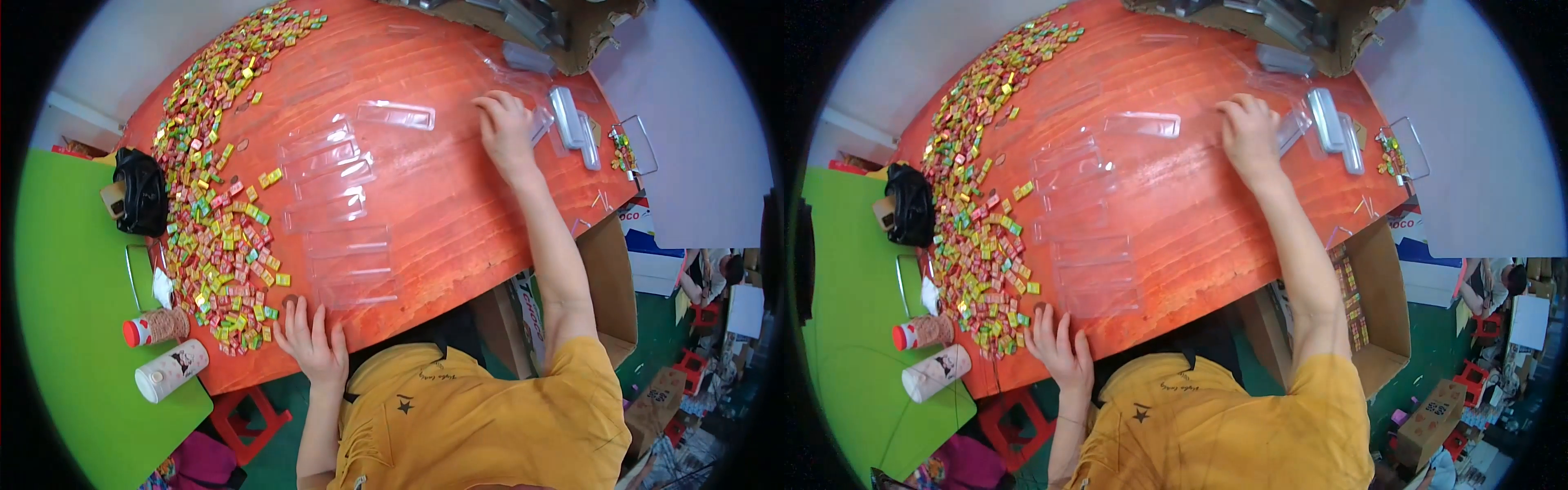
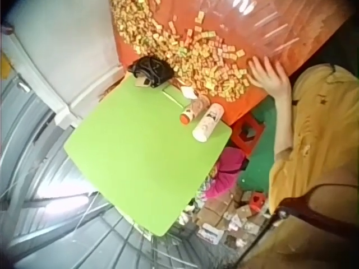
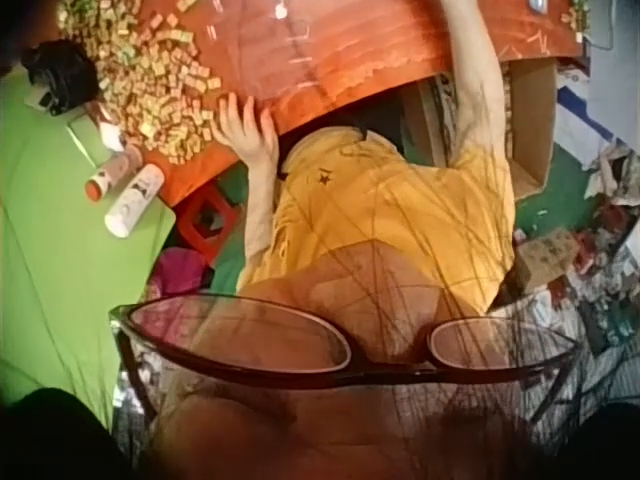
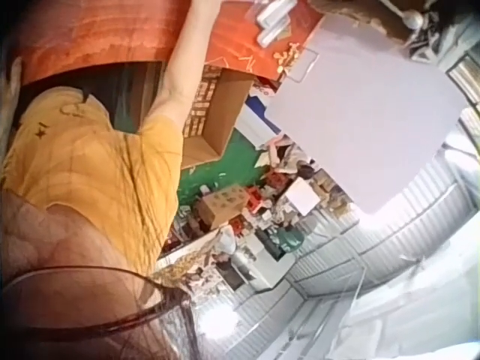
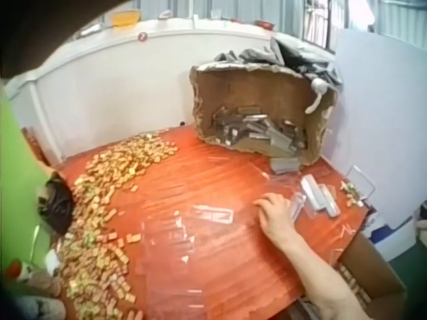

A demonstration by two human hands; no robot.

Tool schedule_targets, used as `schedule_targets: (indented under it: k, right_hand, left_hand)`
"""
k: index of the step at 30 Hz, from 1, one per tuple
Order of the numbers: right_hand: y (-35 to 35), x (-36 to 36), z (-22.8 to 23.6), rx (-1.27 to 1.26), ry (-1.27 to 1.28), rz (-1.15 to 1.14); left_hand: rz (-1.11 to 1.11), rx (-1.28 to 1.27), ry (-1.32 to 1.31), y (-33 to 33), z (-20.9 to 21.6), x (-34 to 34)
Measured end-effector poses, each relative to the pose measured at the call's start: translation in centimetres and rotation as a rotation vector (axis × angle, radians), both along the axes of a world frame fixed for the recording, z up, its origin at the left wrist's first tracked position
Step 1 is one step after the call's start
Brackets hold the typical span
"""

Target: Organizing and placing small rectangular items into plastic trays on a workbench.

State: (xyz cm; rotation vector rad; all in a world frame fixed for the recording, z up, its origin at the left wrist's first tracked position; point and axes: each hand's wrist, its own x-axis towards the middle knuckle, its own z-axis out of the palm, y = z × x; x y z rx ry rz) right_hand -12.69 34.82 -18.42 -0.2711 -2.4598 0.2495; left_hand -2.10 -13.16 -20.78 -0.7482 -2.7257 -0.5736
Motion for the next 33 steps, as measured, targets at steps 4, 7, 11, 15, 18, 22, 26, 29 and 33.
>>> schedule_targets:
  k: [4, 7, 11, 15, 18, 22, 26, 29, 33]
  right_hand:
    - [-4.6, 6.4, 1.9, 0.075, 0.061, 0.061]
    - [-7.9, 10.7, 1.7, 0.153, -0.058, 0.114]
    - [-11.9, 14.1, 0.0, 0.194, -0.207, 0.191]
    - [-14.5, 16.1, 0.6, 0.064, -0.249, 0.227]
    - [-13.3, 16.1, 1.5, -0.121, -0.166, 0.27]
    - [-7.0, 12.1, 0.0, -0.022, -0.026, 0.037]
    - [-3.2, 9.2, -1.8, 0.134, -0.225, -0.148]
    - [-3.5, 9.8, -1.7, 0.221, -0.32, -0.193]
    - [-6.4, 12.2, 0.6, 0.141, -0.183, -0.041]
  left_hand:
    - [-0.079, 0.038, 0.036, 1.3, 1.4, 0.8]
    - [-0.278, 0.096, 0.038, 4.8, 3.0, 0.9]
    - [-0.48, 0.164, 0.024, 10.4, 3.4, 0.4]
    - [-0.542, 0.214, -0.11, 15.0, 2.9, 0.4]
    - [-0.557, 0.181, -0.09, 16.3, 1.9, 0.6]
    - [-0.518, 0.068, -0.103, 18.2, 0.4, 0.9]
    - [-0.508, -0.028, -0.05, 18.5, -0.1, 1.2]
    - [-0.473, 0.007, -0.037, 18.2, 0.3, 1.0]
    - [-0.459, -0.037, -0.032, 18.3, 0.4, 0.8]
